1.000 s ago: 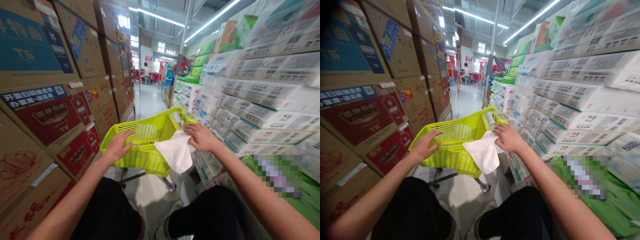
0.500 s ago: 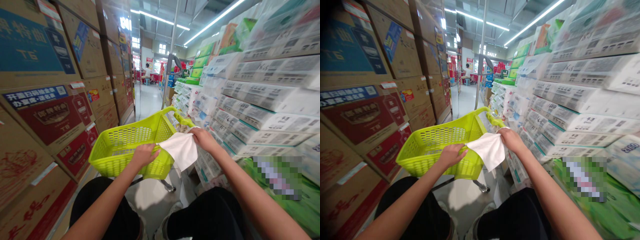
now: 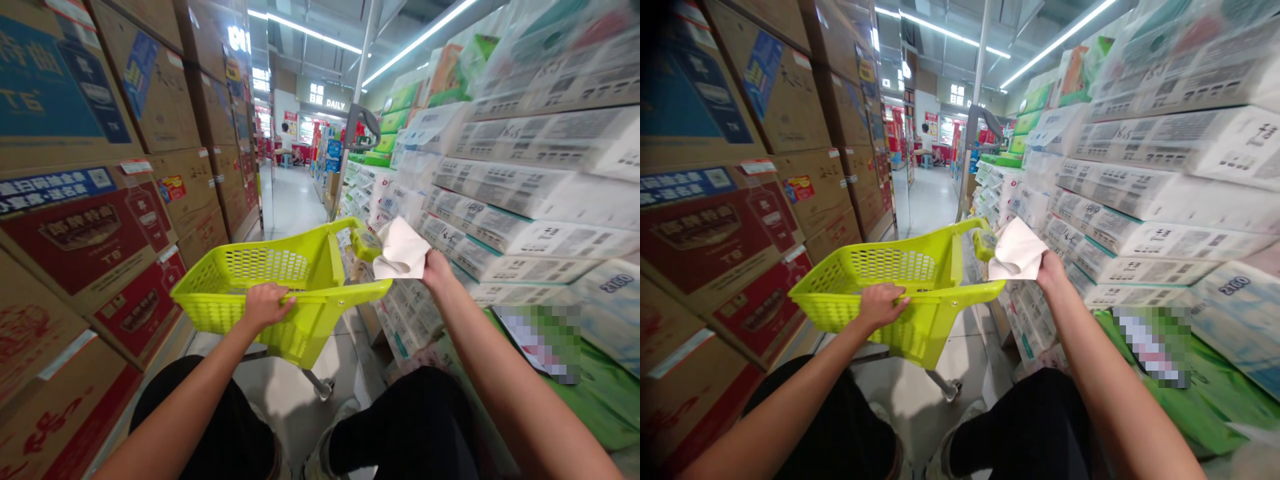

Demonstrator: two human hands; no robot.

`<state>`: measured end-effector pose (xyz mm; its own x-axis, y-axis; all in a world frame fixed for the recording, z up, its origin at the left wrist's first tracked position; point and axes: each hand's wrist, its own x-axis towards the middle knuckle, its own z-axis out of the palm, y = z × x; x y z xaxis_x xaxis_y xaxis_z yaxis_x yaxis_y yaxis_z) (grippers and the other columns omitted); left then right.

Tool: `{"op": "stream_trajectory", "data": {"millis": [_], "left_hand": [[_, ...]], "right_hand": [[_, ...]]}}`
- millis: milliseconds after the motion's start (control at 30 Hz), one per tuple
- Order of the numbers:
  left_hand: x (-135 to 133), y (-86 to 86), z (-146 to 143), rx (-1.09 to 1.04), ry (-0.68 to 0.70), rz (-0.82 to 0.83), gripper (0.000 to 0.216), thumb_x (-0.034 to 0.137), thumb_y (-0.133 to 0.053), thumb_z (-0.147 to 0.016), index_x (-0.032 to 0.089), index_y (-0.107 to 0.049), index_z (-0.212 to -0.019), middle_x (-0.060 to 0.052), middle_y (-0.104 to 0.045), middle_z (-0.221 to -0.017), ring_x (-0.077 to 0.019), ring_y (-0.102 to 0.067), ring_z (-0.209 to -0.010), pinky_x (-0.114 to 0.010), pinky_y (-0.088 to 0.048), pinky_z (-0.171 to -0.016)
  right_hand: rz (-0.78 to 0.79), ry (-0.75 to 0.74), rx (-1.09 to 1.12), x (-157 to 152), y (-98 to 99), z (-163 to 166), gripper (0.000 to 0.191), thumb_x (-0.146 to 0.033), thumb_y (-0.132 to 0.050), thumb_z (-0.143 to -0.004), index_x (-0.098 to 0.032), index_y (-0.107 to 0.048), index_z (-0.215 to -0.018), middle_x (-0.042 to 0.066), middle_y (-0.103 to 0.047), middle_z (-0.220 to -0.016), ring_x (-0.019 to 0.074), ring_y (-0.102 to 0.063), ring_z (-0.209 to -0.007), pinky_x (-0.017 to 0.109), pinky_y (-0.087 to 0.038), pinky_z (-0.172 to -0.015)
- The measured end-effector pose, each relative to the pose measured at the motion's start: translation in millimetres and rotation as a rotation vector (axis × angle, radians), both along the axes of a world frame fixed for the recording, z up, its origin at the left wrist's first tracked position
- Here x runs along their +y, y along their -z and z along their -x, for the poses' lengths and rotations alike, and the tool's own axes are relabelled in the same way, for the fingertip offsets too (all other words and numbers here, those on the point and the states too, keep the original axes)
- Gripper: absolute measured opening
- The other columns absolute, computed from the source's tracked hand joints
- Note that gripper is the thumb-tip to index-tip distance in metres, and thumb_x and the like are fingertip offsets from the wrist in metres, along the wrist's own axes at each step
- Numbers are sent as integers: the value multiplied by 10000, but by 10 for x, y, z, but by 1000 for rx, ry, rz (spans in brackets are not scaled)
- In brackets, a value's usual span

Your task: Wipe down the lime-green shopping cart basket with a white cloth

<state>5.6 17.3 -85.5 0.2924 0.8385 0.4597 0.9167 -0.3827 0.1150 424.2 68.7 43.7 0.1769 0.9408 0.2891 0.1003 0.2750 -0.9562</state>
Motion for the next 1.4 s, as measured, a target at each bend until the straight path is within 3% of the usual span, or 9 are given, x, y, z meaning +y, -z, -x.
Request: {"op": "stream_trajectory", "data": {"millis": [200,367,500,633,733,867,1133,1300,1400], "left_hand": [[320,-132,507,-70,39,138,510,448,-308,-925,207,-674,-664,-112,-692,-827,-259,-625,-847,-367,-440,-781],[421,-478,687,-379,-44,226,311,323,-402,-805,202,-688,-804,-82,-735,-1124,-288,-599,-1133,-425,-424,-1049],[-119,-1007,440,-646,61,235,432,374,-357,-864,170,-684,-1060,-95,-715,-1184,-286,-624,-1156,-407,-455,-1052],[-925,-1370,-104,-293,84,277,586,657,-486,-872,248,-669,-1250,-95,-723,-1223,-336,-672,-1073,-447,-488,-948],[-1176,-1377,-455,4,-63,205,666,748,-398,-873,195,-753,-982,-172,-746,-860,-378,-694,-821,-471,-481,-772],[-1041,-1255,-559,136,-51,110,700,772,-381,-866,186,-761,-912,-167,-718,-757,-335,-683,-747,-403,-441,-699],[-636,-1283,-219,126,-78,149,528,625,-428,-912,228,-772,-955,-129,-740,-832,-309,-682,-798,-350,-384,-657],[-527,-1346,-87,17,14,161,425,364,-353,-975,225,-717,-805,-95,-740,-873,-269,-690,-859,-337,-407,-690],[-548,-1356,-64,-177,91,143,364,406,-438,-957,249,-680,-1179,-87,-736,-1105,-280,-685,-1020,-338,-470,-803]], "right_hand": [[-84,75,56,31,-104,261,254,-395,-550,-814,-237,-653,-985,43,-723,-835,245,-690,-826,444,-599,-807],[-116,138,68,-63,-267,547,331,-362,-597,-729,-197,-691,-1000,6,-682,-785,180,-618,-722,329,-531,-735],[-354,307,-405,-207,-238,756,309,-281,-505,-795,-179,-764,-928,57,-630,-850,214,-575,-855,371,-494,-836],[-482,199,-636,-397,-125,1063,377,-249,-427,-895,-175,-772,-1028,104,-634,-978,233,-593,-945,394,-492,-905],[-462,1,-695,-602,-80,1297,492,-365,-406,-989,-150,-596,-1389,157,-631,-1274,257,-598,-1162,434,-459,-1041],[-444,-217,-912,-914,-73,1411,860,-647,-452,-967,-158,-207,-1629,189,-337,-1626,313,-342,-1493,524,-278,-1216],[-377,-221,-1393,-1138,6,1278,1420,-952,-616,-596,-99,-159,-1635,276,-73,-1673,447,-49,-1554,689,-91,-1208],[-371,-55,-1412,-1179,-50,1488,860,-702,-470,-939,-91,-402,-1541,269,-76,-1674,430,-72,-1558,724,-121,-1179],[-356,-94,-1379,-1194,-127,1595,736,-658,-407,-983,-121,-495,-1479,228,-163,-1676,388,-158,-1555,686,-162,-1196]]}}
